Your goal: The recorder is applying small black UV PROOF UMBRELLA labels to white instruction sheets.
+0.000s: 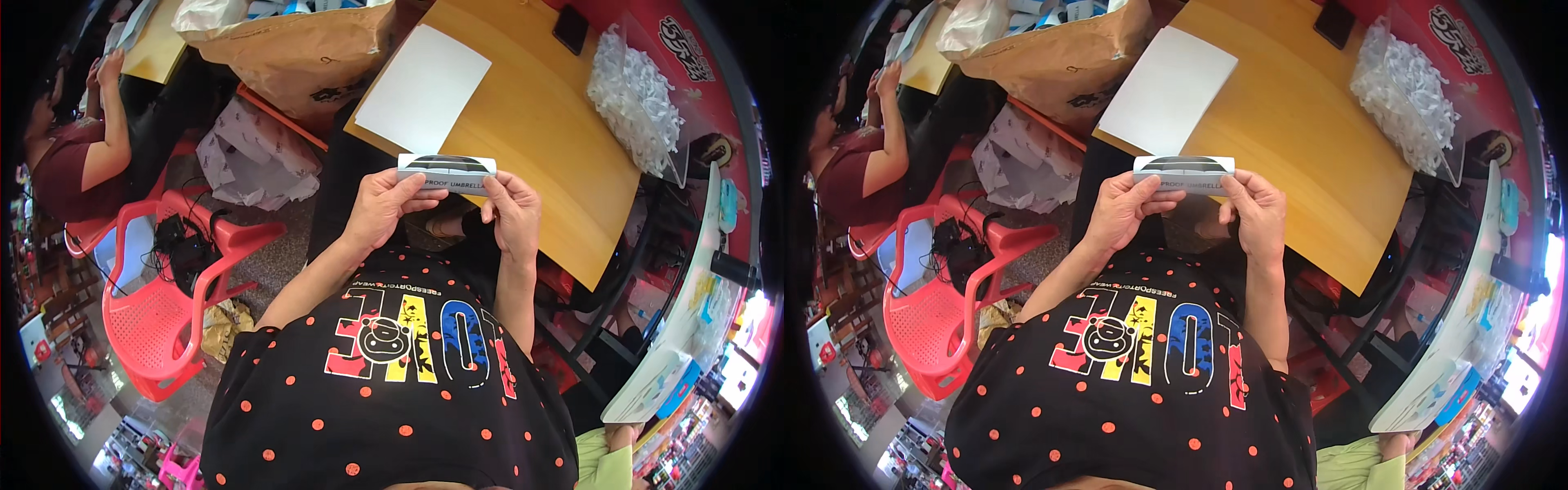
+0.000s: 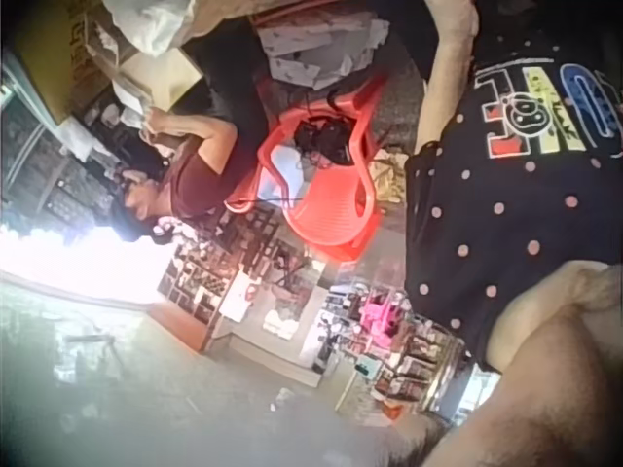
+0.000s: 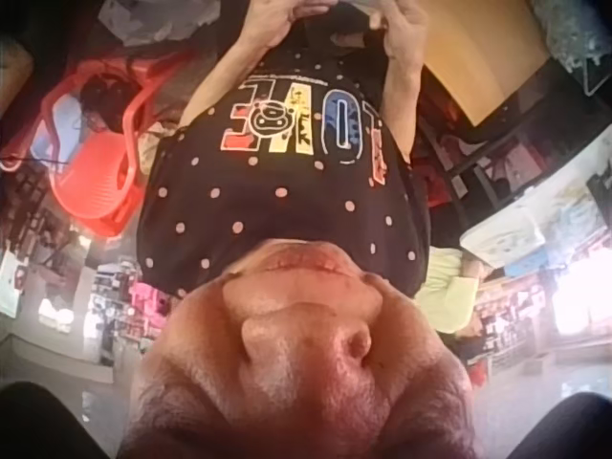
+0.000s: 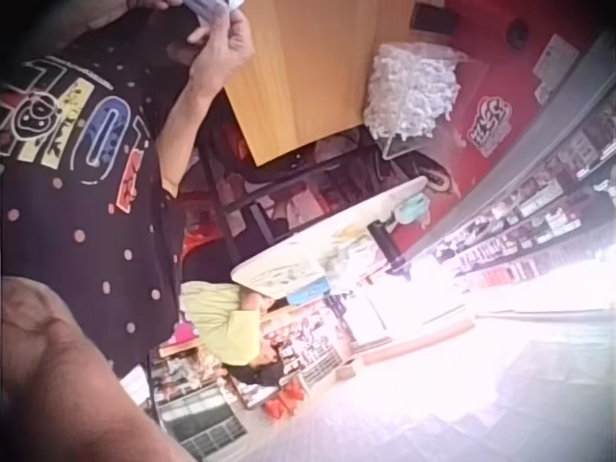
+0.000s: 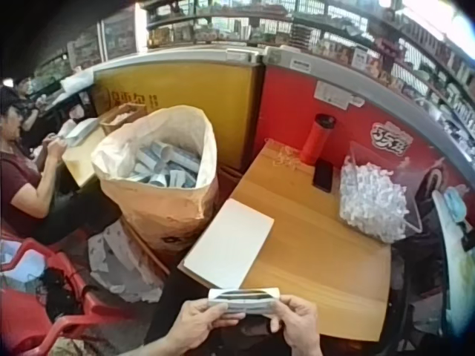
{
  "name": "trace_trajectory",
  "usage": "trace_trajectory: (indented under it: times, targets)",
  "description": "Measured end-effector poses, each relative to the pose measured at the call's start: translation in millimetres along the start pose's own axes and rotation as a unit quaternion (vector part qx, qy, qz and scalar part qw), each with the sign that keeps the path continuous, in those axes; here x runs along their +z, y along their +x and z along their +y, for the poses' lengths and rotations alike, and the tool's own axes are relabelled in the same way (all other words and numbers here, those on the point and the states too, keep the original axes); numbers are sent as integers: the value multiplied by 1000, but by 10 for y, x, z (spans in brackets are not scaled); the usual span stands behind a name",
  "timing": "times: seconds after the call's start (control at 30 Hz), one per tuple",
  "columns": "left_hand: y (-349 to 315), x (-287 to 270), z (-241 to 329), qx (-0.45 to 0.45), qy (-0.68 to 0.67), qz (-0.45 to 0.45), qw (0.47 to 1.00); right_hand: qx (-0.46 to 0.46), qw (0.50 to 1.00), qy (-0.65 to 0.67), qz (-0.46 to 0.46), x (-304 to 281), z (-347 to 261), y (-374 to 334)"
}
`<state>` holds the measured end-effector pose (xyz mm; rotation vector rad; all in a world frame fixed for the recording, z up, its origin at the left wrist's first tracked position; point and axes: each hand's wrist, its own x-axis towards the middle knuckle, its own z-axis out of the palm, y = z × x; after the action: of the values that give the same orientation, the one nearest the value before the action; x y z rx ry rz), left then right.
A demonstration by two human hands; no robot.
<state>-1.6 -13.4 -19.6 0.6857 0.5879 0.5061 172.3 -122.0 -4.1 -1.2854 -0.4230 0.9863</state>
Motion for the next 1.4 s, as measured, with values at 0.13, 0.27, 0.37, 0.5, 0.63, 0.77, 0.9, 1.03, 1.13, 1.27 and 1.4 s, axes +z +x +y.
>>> trace_trajectory:
  times: [0.13, 0.27, 0.37, 0.5, 0.63, 0.77, 0.9, 1.03, 1.13, 1.27, 1.4]
  targets:
    - [-6, -1, 1, 3, -9, 7, 1000, 7, 1000, 3, 0, 18, -8, -10]
    - [-13, 1, 11, -3, -30, 7, 1000, 2, 1000, 4, -2, 44, -17, -13]
    - [-5, -6, -17, 3, -3, 7, 1000, -3, 1000, -8, 3, 58, -6, -9]
    - [-8, 5, -38, 16, 41, 16, 999, -2, 1000, -14, 4, 57, 3, -9]
    - [-5, -9, -48, 44, 45, 22, 998, 5, 1000, -15, -3, 86, 0, -19]
    - [-12, -28, -49, 91, 82, 36, 992, -84, 978, -181, 55, 175, -42, -39]
    - [-43, -14, -12, 146, 122, 38, 981, -284, 827, -484, 29, 190, -218, -69]
    - [-73, 27, 2, 193, 215, 34, 957, -325, 808, -491, -22, 101, -174, -52]
    - [-95, 72, 12, 198, 257, 39, 945, -343, 811, -472, -37, 67, -136, -29]
    - [-101, 124, 57, 180, 237, 39, 954, -410, 763, -491, -93, 22, -182, 25]
    - [-90, 192, 109, 186, 263, 24, 946, -420, 754, -493, -108, 1, -207, 51]
